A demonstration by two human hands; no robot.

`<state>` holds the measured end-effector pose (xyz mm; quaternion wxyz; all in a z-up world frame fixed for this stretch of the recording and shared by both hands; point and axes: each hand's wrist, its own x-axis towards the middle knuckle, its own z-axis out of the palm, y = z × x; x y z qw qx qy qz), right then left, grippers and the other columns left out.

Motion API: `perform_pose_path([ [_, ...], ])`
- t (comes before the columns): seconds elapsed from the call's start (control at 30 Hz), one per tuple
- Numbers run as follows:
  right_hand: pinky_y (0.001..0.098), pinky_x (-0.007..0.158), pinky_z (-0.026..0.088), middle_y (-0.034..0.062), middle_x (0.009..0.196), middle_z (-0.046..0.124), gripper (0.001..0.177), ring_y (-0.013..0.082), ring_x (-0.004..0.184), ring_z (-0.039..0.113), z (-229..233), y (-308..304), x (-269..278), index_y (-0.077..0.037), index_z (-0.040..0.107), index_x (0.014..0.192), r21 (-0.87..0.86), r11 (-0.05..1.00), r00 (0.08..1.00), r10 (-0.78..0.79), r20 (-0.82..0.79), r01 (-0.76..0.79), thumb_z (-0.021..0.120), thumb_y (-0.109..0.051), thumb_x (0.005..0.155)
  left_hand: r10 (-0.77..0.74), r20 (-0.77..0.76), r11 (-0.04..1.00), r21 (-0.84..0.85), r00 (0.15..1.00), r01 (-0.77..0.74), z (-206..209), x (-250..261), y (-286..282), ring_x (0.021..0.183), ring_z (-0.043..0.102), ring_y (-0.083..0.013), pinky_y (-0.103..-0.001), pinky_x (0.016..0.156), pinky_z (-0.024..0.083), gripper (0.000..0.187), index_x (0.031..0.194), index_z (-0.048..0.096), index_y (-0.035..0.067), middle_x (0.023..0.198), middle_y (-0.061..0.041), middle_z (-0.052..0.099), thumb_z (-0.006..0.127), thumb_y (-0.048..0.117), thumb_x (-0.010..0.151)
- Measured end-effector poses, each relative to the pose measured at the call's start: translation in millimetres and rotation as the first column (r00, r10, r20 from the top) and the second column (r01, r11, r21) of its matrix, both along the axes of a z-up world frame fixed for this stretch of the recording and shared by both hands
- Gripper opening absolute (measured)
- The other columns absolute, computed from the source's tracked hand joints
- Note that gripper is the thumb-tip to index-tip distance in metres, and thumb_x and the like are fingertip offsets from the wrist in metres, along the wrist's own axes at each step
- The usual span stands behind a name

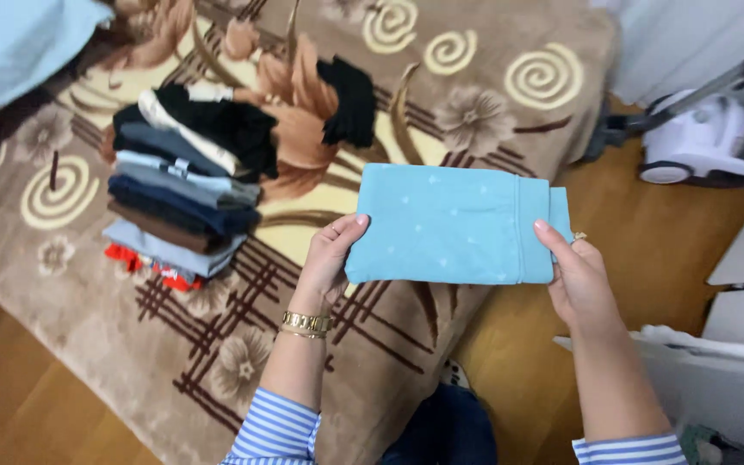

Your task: Folding various items of clothing on a bed and placing them neatly into a closet shelf.

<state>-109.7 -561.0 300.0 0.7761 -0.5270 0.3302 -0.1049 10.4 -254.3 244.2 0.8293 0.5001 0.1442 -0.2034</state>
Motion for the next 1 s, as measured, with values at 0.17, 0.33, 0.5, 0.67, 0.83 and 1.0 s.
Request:
perform_pose_path([
  [0.17, 0.0364, 0.073, 0.064, 0.0058, 0.087, 0.069, 0.03, 0.015, 0.077, 0.073, 83, -8, -31, -0.001, 0.065, 0.101, -0.003, 0.997, 0.995, -0.071, 0.064, 0.072, 0.081, -0.025, 0.095, -0.097, 0.05, 0.992, -0.07, 0.994, 0.1, 65, -2, -30, 0.073, 0.077, -0.0281, -0.039, 0.062, 0.066, 0.033, 0.114, 0.073, -0.002, 0.092, -0.018, 0.077, 0.081, 0.018, 0.088],
  [0.33, 0.0384, 0.074, 0.064, 0.0067, 0.088, 0.069, 0.031, 0.0159, 0.079, 0.073, 138, -32, -75, 0.0, 0.066, 0.102, -0.021, 0.984, 0.979, -0.171, 0.113, 0.175, 0.081, -0.026, 0.095, -0.192, 0.122, 0.968, -0.14, 0.974, 0.208, 138, -8, -72, 0.073, 0.078, -0.0295, -0.04, 0.061, 0.066, 0.034, 0.114, 0.073, -0.003, 0.093, -0.02, 0.077, 0.08, 0.018, 0.089],
  [0.5, 0.0398, 0.075, 0.064, 0.0091, 0.093, 0.071, 0.028, 0.0195, 0.083, 0.075, 184, -58, -121, -0.003, 0.067, 0.107, -0.073, 0.962, 0.952, -0.249, 0.178, 0.265, 0.078, -0.027, 0.097, -0.307, 0.195, 0.925, -0.17, 0.931, 0.34, 190, -17, -117, 0.07, 0.077, -0.0298, -0.04, 0.059, 0.066, 0.035, 0.114, 0.072, -0.005, 0.091, -0.022, 0.076, 0.081, 0.014, 0.087],
  [0.67, 0.0339, 0.095, 0.055, 0.0092, 0.131, 0.068, 0.05, 0.017, 0.113, 0.066, 226, -82, -179, -0.003, 0.059, 0.138, -0.068, 0.945, 0.937, -0.306, 0.169, 0.321, 0.062, -0.027, 0.094, -0.531, 0.268, 0.779, -0.217, 0.804, 0.588, 257, -42, -156, 0.075, 0.072, -0.0164, -0.029, 0.067, 0.061, 0.021, 0.105, 0.076, 0.0, 0.093, -0.011, 0.077, 0.075, 0.015, 0.091],
  [0.83, 0.037, 0.107, 0.049, 0.0106, 0.143, 0.061, 0.059, 0.0196, 0.129, 0.059, 273, -88, -238, -0.002, 0.051, 0.146, -0.137, 0.894, 0.9, -0.406, 0.162, 0.428, 0.056, -0.027, 0.093, -0.646, 0.324, 0.672, -0.187, 0.691, 0.716, 298, -70, -207, 0.073, 0.07, -0.0129, -0.026, 0.065, 0.058, 0.018, 0.103, 0.077, 0.001, 0.091, -0.008, 0.077, 0.075, 0.015, 0.092],
  [1.0, 0.04, 0.091, 0.055, 0.0156, 0.126, 0.068, 0.045, 0.0225, 0.109, 0.067, 279, -118, -315, 0.005, 0.059, 0.131, -0.162, 0.842, 0.849, -0.473, 0.235, 0.514, 0.057, -0.027, 0.099, -0.764, 0.382, 0.51, -0.138, 0.52, 0.849, 328, -104, -267, 0.065, 0.066, -0.0092, -0.021, 0.056, 0.052, 0.018, 0.101, 0.076, 0.003, 0.084, -0.005, 0.076, 0.075, 0.019, 0.092],
])
